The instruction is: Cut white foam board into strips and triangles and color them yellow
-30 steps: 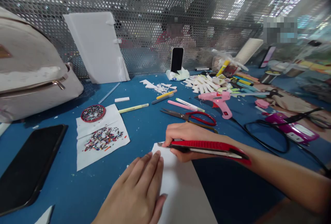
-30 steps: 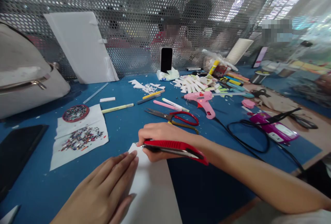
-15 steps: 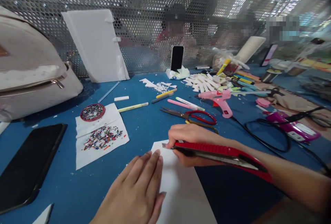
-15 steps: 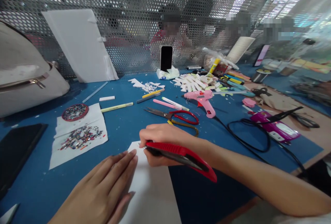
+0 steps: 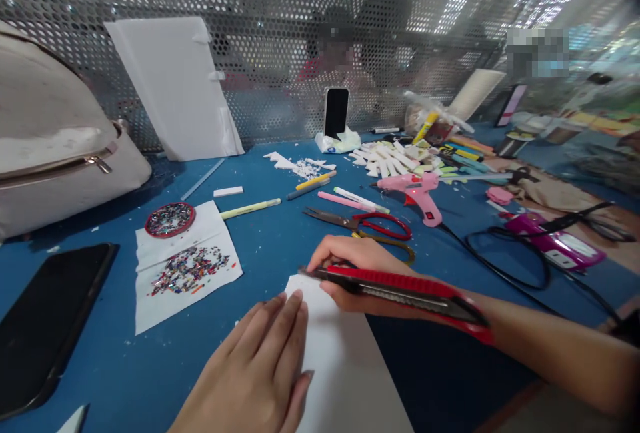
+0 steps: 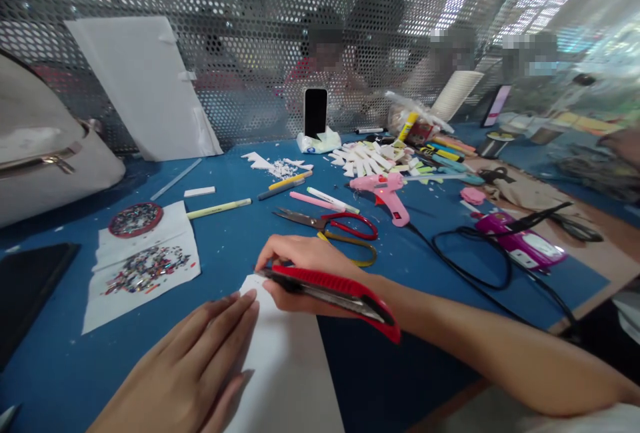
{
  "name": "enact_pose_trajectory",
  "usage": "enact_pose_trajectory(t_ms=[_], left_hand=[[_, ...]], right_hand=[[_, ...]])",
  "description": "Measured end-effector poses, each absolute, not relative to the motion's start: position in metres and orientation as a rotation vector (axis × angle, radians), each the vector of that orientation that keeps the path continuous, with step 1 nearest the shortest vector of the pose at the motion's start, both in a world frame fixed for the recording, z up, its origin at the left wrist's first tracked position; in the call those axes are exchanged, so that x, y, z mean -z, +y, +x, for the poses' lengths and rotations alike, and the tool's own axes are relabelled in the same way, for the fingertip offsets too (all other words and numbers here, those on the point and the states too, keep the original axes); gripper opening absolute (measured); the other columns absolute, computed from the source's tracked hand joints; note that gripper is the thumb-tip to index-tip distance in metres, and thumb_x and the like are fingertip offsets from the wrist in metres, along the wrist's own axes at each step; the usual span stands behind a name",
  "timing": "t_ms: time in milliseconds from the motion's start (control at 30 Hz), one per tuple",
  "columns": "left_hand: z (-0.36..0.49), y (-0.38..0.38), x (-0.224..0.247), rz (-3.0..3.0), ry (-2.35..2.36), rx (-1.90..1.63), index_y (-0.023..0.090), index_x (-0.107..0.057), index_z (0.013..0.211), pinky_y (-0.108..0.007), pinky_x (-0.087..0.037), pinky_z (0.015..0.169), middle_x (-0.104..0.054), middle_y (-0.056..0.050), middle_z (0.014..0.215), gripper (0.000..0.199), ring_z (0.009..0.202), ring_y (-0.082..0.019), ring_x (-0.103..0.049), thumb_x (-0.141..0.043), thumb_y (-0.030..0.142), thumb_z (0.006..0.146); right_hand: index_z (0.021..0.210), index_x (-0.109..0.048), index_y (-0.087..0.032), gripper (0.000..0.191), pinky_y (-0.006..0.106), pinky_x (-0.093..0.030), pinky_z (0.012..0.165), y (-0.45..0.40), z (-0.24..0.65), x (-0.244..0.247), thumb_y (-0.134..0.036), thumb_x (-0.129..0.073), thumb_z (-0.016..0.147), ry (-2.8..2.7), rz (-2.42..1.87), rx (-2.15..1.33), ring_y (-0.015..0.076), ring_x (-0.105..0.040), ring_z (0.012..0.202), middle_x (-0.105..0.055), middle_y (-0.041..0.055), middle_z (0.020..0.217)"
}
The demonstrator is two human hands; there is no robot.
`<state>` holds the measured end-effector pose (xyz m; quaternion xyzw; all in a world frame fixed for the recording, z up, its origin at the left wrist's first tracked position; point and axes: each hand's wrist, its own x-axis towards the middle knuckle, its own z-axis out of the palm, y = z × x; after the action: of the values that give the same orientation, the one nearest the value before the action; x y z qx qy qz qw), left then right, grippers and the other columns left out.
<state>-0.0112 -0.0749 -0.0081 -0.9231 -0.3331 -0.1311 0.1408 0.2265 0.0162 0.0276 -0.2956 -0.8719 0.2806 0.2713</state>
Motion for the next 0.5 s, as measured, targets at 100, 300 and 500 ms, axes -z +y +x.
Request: enact_pose_trajectory(t_ms=[100, 300, 500], left_hand=[[-0.012, -0.074, 0.008, -2.662, -0.949, 0.367, 0.009, -0.06, 0.138, -0.038, -0.048, 0.1, -0.061, -0.012, 0.143, 0.048, 0.123, -0.028, -0.063, -0.042, 0.039, 0.105], [-0.011, -0.074, 0.01, -2.661, -0.949, 0.399, 0.008, -0.059, 0.139, -0.039, -0.046, 0.1, -0.062, -0.014, 0.142, 0.048, 0.122, -0.029, -0.062, -0.041, 0.037, 0.105], [-0.008, -0.074, 0.009, -2.668, -0.95, 0.408, 0.007, -0.059, 0.139, -0.039, -0.045, 0.1, -0.062, -0.015, 0.141, 0.048, 0.121, -0.029, -0.062, -0.04, 0.036, 0.106]], right_hand=[[0.105, -0.061, -0.022, 0.024, 0.021, -0.044, 0.064, 0.018, 0.222, -0.021, -0.024, -0.068, 0.083, -2.358, -0.903, -0.866, 0.0124, -0.063, 0.072, -0.069, -0.0033, 0.083], [0.1, -0.065, -0.022, 0.016, 0.022, -0.046, 0.071, 0.023, 0.222, -0.015, -0.031, -0.068, 0.087, -2.359, -0.843, -0.908, 0.013, -0.065, 0.079, -0.071, -0.001, 0.091], [0.101, -0.066, -0.021, 0.016, 0.021, -0.045, 0.07, 0.024, 0.223, -0.018, -0.03, -0.068, 0.088, -2.368, -0.867, -0.949, 0.0122, -0.065, 0.078, -0.071, -0.0015, 0.092]])
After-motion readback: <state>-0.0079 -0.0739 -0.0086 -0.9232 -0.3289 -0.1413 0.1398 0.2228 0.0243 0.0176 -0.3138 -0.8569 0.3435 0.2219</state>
